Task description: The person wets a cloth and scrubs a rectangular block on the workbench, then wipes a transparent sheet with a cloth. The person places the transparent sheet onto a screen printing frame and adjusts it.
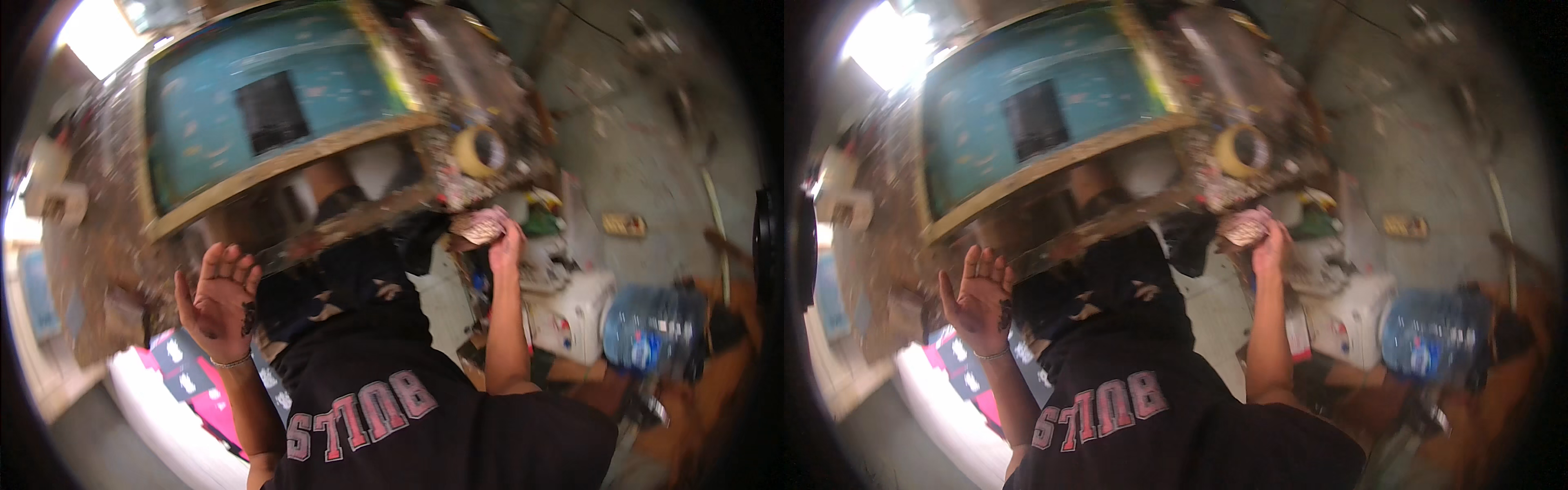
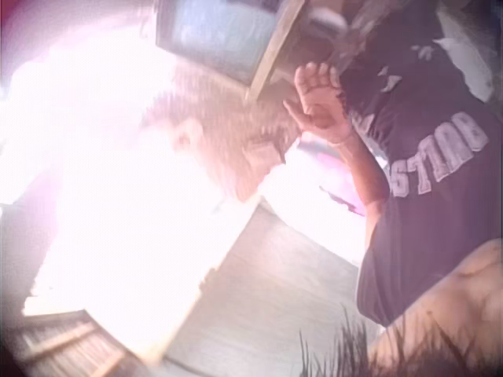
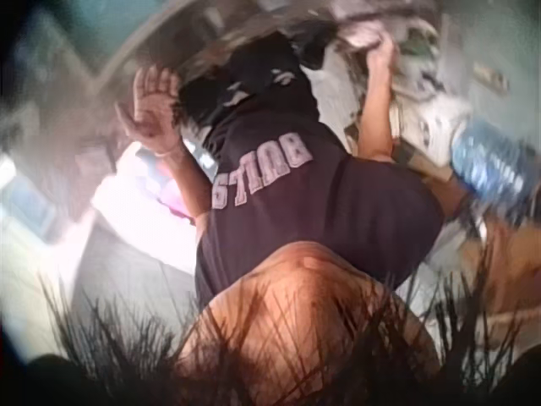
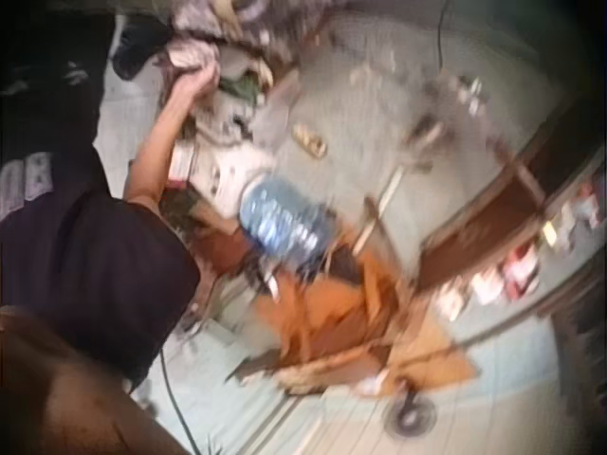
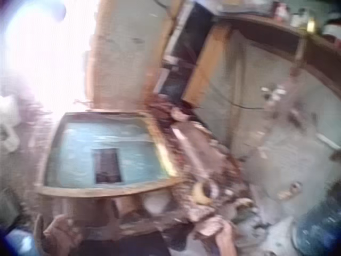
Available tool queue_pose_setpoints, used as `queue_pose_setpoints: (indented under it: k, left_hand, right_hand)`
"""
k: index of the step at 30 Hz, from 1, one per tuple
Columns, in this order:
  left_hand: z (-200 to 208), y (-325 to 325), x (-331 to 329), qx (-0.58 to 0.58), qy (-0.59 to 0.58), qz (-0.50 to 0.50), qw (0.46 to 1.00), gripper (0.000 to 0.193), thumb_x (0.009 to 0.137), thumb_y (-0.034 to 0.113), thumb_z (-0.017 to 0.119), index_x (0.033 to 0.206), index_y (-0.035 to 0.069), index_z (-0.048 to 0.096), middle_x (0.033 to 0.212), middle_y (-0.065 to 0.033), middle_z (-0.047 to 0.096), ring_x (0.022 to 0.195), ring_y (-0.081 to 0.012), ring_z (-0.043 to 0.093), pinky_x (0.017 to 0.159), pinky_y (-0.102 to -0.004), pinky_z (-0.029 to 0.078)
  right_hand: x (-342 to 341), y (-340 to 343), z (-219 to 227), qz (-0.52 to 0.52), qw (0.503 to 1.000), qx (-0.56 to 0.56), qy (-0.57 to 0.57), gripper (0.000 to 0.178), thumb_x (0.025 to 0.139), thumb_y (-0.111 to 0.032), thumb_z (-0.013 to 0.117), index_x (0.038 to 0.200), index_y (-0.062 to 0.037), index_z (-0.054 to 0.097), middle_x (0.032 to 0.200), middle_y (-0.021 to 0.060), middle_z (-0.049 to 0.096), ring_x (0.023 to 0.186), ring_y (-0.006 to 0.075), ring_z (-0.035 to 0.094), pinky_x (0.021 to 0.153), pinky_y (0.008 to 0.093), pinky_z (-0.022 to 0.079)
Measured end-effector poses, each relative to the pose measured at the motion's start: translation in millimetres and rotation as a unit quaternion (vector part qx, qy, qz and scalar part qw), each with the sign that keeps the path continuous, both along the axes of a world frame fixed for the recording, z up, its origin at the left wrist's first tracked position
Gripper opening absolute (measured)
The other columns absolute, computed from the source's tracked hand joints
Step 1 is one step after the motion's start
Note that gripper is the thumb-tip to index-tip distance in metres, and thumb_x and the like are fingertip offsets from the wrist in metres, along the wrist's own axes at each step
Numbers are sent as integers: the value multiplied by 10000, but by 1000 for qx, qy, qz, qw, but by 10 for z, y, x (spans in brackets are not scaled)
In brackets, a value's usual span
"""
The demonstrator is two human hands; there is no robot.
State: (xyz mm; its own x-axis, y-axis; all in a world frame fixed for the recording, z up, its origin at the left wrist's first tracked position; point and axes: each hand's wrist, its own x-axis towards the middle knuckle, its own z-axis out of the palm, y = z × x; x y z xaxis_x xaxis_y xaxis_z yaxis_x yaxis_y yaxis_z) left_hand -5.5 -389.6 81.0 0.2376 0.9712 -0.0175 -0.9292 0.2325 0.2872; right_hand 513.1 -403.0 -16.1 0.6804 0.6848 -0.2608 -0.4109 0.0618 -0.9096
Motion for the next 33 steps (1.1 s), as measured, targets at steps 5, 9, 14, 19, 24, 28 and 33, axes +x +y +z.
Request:
queue_pose_setpoints:
  k: [5, 9, 14, 19, 24, 28, 33]
  left_hand:
    - [165, 442, 1207, -9, 82, -227, 970, 730, 1061, 585, 337, 1392, -27, 558, 1370, -178, 622, 1288, -303, 576, 1151, -449, 397]
    - [-45, 439, 1939, -17, 210, -291, 933, 753, 1047, 640, 330, 1507, 64, 485, 1480, -148, 560, 1362, -307, 529, 1174, -482, 373]
    - [-330, 404, 1982, -68, -375, -419, 824, 830, 988, 749, 410, 1540, 131, 447, 1433, -203, 599, 1265, -374, 622, 1050, -543, 527]
    - [-259, 456, 1321, -191, -41, -103, 975, 504, 1043, 468, 588, 1289, 28, 589, 1245, -215, 657, 1153, -322, 664, 997, -462, 569]
    - [-231, 241, 632, -290, 37, 72, 953, 385, 1032, 428, 633, 1042, 43, 625, 877, -98, 674, 795, -239, 696, 713, -351, 616]
    - [-544, 189, 342, -191, -77, 70, 976, 408, 1033, 547, 567, 947, 160, 667, 781, -30, 644, 645, -228, 674, 577, -434, 594]
    - [-680, 35, 467, 21, -233, 67, 970, 321, 1056, 425, 538, 1155, 129, 615, 1013, -24, 648, 919, -205, 664, 818, -375, 576]
  right_hand:
    - [-607, -327, 1226, 94, 994, 33, 51, 168, 883, -47, 562, 1028, 13, 622, 1101, 137, 680, 1020, 232, 669, 952, 372, 546]
    - [-1056, -128, 1697, 187, 974, 109, 62, 198, 857, -105, 562, 1027, -10, 602, 1080, 129, 660, 1010, 240, 651, 961, 381, 531]
    - [-1940, 416, 1509, 226, 961, 109, -118, 207, 905, -76, 612, 1102, -11, 623, 1125, 134, 698, 978, 269, 690, 869, 374, 564]
    - [-2593, 301, 1343, 407, 563, 162, -701, 300, 896, -100, 647, 1184, -34, 698, 1186, 118, 706, 1131, 300, 665, 1129, 532, 375]
    - [-2920, 331, 1298, 536, 542, 299, -575, 336, 887, -95, 672, 1210, -10, 696, 1288, 178, 677, 1301, 368, 599, 1200, 531, 332]
    - [-3203, 449, 1198, 540, 674, 289, -413, 487, 946, -278, 688, 1336, 10, 645, 1472, 256, 541, 1377, 408, 527, 1107, 478, 458]
    - [-3729, 454, 1025, 568, 686, 291, -349, 654, 1015, -429, 592, 1480, 26, 522, 1598, 279, 387, 1445, 451, 436, 1134, 511, 412]
